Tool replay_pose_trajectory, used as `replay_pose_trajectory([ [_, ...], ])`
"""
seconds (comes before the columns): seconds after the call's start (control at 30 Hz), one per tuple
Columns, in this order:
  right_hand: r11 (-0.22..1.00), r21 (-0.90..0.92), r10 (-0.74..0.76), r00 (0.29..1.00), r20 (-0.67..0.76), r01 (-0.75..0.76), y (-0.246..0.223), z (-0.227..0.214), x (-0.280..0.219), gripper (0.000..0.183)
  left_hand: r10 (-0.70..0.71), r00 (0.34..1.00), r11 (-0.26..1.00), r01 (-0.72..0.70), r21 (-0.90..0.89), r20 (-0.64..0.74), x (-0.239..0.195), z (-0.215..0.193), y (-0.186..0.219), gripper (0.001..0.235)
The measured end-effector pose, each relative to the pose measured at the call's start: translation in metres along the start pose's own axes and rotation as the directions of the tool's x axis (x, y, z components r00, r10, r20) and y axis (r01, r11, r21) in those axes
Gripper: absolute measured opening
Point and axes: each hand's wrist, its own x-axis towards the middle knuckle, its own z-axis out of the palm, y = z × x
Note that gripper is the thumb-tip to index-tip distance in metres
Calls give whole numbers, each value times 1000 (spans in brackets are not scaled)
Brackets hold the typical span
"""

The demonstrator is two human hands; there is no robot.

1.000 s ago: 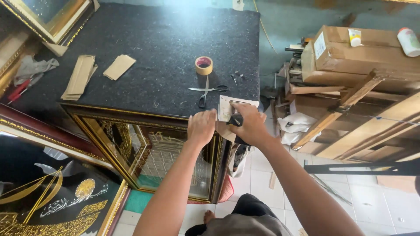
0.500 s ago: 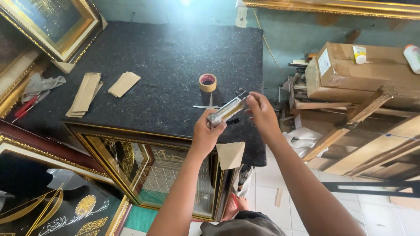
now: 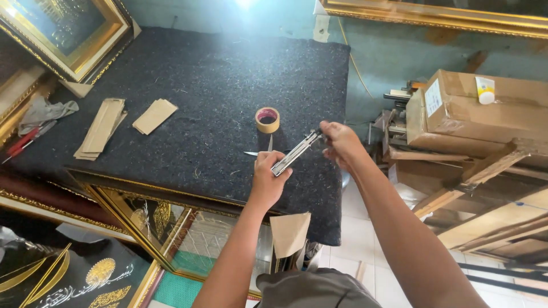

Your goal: Attaching cardboard corner protectors to picture frames using a staple gun and tape to prepare them for transport or storage.

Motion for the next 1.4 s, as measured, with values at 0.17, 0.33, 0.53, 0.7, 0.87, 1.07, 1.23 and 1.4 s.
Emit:
replay_pose_trajectory([
  [0.17, 996, -64, 67, 998, 22, -65, 5, -23, 55, 25, -166, 986, 984, 165, -59, -14, 8, 2, -1, 21],
  [0.33, 878, -475, -69, 998, -9, 56, 42, -33, 117, 39, -290, 955, 952, 280, -126, -62, 10, 5, 1, 20],
  [0.53, 217, -966, -194, 976, 100, 142, 34, 1, 97, 20, -316, 937, 947, 300, -117, -152, 14, 10, -5, 18],
  [0.7, 58, -984, -299, 943, 145, 170, 66, 1, 120, 13, -212, 959, 977, 214, -10, -189, 13, 6, -6, 18],
  [0.87, 539, -815, -347, 938, 17, 214, 56, -2, 113, 17, -172, 937, 985, 157, -73, -303, 13, 7, -15, 18],
  [1.07, 775, -379, -505, 856, 107, 505, 24, 21, 27, 11, -122, 911, 990, 86, -108, -395, 13, 13, -13, 18],
  [1.23, 302, -331, -804, 426, 416, 894, 14, 28, -4, 13, -7, 923, 1000, 6, -4, -385, 13, 7, -7, 15],
  [1.4, 111, -288, -821, 251, 513, 951, 7, 34, -17, 13, 104, 926, 993, -77, 90, -363, 4, 5, 2, 17],
])
